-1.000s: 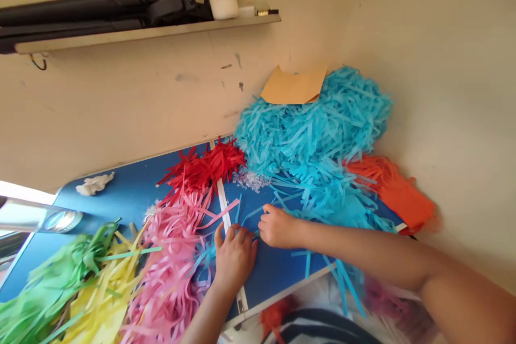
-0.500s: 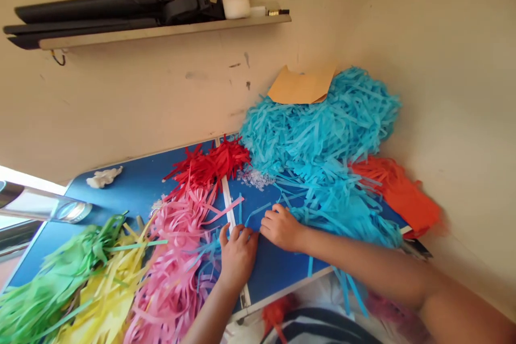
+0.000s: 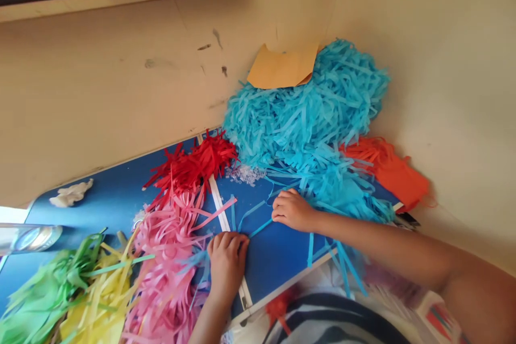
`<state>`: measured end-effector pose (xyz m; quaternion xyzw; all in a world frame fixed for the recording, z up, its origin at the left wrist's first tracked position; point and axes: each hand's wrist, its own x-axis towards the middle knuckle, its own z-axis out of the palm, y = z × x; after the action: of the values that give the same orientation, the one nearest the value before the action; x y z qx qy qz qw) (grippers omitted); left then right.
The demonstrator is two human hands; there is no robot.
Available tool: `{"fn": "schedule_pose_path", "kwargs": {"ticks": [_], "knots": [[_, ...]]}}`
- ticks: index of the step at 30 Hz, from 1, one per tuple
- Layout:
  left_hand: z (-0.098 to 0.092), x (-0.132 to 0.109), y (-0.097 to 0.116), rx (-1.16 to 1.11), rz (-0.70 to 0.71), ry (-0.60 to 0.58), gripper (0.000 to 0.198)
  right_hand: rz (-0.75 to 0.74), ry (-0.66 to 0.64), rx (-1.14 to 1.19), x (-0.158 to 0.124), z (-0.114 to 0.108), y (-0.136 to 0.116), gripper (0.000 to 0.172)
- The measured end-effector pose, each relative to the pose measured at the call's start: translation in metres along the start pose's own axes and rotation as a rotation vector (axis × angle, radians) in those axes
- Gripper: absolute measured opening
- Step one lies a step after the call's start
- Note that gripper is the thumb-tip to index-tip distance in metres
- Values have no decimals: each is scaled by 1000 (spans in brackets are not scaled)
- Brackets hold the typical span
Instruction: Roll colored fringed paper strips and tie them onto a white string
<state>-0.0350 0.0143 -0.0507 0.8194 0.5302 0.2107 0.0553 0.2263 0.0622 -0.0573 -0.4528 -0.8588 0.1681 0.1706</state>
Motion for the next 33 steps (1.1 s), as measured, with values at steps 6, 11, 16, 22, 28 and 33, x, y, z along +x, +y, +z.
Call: {"fn": "schedule_pose_path", "kwargs": {"ticks": [6, 11, 16, 22, 28, 33], "knots": [[5, -1, -10, -14, -30, -15, 25, 94, -38, 57, 4, -3, 1, 10], [0, 3, 0, 55, -58, -42, 23, 168, -70, 50, 8, -5, -7, 11], [-8, 10, 13, 134, 30, -68, 19, 225, -104, 13, 15, -11, -15, 11], [-7, 12, 19, 211, 301, -100, 40, 181, -96, -76, 12, -25, -29, 5], [-1, 17, 23, 155, 293, -56, 24, -381, -153, -306, 19, -14, -45, 21], [9, 21, 25, 142, 285, 39, 25, -427, -168, -314, 34, -1, -42, 27]]}}
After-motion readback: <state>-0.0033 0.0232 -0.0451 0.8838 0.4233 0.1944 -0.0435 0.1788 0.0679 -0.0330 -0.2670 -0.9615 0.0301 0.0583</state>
